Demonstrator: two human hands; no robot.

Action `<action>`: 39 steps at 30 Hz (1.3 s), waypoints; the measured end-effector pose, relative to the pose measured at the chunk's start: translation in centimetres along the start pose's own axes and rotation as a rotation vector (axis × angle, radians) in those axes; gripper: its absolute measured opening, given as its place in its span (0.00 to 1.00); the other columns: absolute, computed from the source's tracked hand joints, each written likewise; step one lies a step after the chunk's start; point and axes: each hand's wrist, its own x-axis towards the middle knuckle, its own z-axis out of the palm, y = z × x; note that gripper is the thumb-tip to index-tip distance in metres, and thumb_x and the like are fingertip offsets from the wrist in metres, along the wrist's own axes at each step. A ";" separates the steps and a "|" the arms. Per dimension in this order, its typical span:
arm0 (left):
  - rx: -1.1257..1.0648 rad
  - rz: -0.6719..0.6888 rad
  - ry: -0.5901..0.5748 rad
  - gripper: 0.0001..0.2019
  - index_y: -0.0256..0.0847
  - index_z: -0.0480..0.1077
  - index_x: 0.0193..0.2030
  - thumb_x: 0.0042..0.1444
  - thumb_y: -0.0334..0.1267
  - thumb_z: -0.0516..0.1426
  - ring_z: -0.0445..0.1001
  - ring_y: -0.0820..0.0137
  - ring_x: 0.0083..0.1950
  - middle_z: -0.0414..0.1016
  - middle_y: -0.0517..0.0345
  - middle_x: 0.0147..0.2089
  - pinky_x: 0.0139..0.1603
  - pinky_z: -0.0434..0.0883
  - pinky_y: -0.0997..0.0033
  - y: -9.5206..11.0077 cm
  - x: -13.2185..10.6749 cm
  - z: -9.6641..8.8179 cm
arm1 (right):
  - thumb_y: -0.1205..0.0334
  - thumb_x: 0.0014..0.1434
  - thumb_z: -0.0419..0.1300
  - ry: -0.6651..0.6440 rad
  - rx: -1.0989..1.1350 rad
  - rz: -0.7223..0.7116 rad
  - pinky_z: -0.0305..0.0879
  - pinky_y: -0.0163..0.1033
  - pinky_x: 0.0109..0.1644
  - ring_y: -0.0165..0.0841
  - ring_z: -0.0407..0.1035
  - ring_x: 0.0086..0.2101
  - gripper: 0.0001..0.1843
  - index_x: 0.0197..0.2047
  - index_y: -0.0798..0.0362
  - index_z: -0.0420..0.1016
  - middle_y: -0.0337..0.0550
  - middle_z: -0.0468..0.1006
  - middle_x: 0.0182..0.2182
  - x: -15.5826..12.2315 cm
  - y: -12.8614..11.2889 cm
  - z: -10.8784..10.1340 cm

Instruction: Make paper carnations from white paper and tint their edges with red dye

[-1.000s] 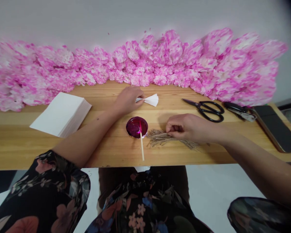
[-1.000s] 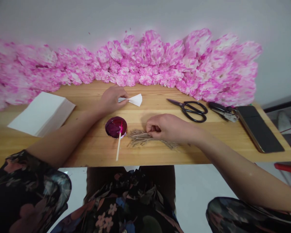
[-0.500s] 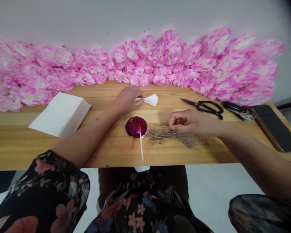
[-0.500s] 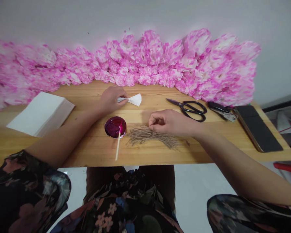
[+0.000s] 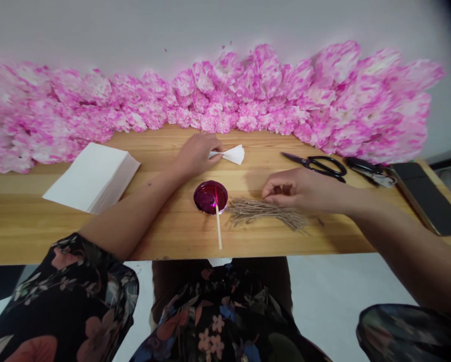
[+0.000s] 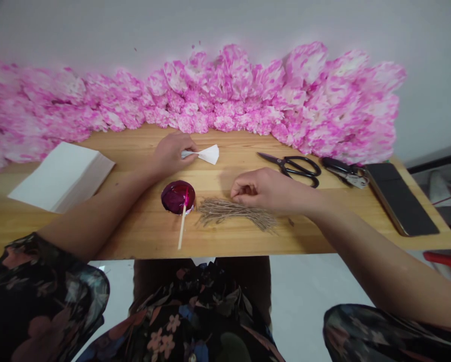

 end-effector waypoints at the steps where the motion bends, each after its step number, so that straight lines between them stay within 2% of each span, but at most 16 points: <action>1: -0.004 0.000 0.003 0.06 0.40 0.75 0.36 0.57 0.36 0.57 0.72 0.65 0.42 0.78 0.54 0.38 0.44 0.65 0.65 0.0 0.0 0.0 | 0.56 0.57 0.60 0.000 -0.062 -0.026 0.59 0.35 0.33 0.30 0.69 0.29 0.08 0.35 0.50 0.78 0.39 0.80 0.31 0.0 -0.1 0.1; 6: -0.017 -0.015 -0.015 0.06 0.39 0.75 0.36 0.57 0.35 0.57 0.72 0.64 0.43 0.77 0.53 0.38 0.45 0.64 0.64 0.1 0.1 0.0 | 0.61 0.57 0.59 0.025 -0.236 -0.134 0.54 0.35 0.33 0.29 0.68 0.29 0.06 0.35 0.48 0.78 0.36 0.79 0.31 0.1 0.2 1.1; 10: -0.015 -0.019 -0.031 0.06 0.39 0.75 0.36 0.57 0.35 0.57 0.72 0.65 0.43 0.77 0.53 0.38 0.45 0.64 0.64 0.1 0.1 -0.2 | 0.62 0.57 0.57 0.006 -0.210 -0.104 0.54 0.35 0.32 0.28 0.67 0.27 0.07 0.34 0.49 0.77 0.36 0.79 0.29 0.1 -0.1 0.9; 14: -0.015 -0.018 -0.030 0.06 0.39 0.76 0.37 0.57 0.35 0.57 0.72 0.64 0.43 0.77 0.53 0.38 0.45 0.64 0.65 0.1 0.1 -0.1 | 0.60 0.56 0.57 -0.011 -0.120 -0.033 0.54 0.35 0.31 0.27 0.65 0.24 0.07 0.33 0.50 0.77 0.35 0.77 0.26 -0.1 -0.7 0.2; 21: -0.007 -0.001 -0.022 0.06 0.40 0.75 0.36 0.57 0.36 0.57 0.73 0.65 0.42 0.78 0.54 0.38 0.44 0.65 0.66 -0.1 0.1 -0.1 | 0.52 0.58 0.60 0.003 0.100 0.025 0.55 0.35 0.31 0.28 0.63 0.26 0.12 0.35 0.52 0.77 0.37 0.76 0.27 -0.1 -0.1 -0.5; 26: -0.012 -0.008 -0.015 0.06 0.39 0.75 0.36 0.58 0.36 0.57 0.73 0.64 0.42 0.78 0.52 0.38 0.45 0.65 0.64 0.0 0.1 -0.1 | 0.48 0.61 0.60 0.098 0.213 0.028 0.53 0.36 0.31 0.27 0.60 0.26 0.14 0.36 0.50 0.74 0.34 0.70 0.25 0.4 0.8 -0.8; 32: -0.023 -0.026 -0.015 0.05 0.39 0.75 0.37 0.57 0.35 0.58 0.72 0.63 0.43 0.77 0.53 0.38 0.46 0.65 0.63 0.0 0.0 0.1 | 0.45 0.61 0.59 0.184 0.409 0.033 0.54 0.36 0.31 0.27 0.60 0.26 0.16 0.36 0.51 0.71 0.36 0.70 0.27 1.3 1.1 -0.5; 39: -0.042 -0.026 -0.018 0.05 0.39 0.74 0.37 0.57 0.36 0.57 0.71 0.63 0.44 0.76 0.53 0.38 0.47 0.65 0.62 0.0 0.1 0.1 | 0.50 0.57 0.62 0.211 0.194 0.034 0.57 0.37 0.33 0.30 0.66 0.28 0.13 0.38 0.50 0.75 0.37 0.76 0.28 1.2 -0.4 0.0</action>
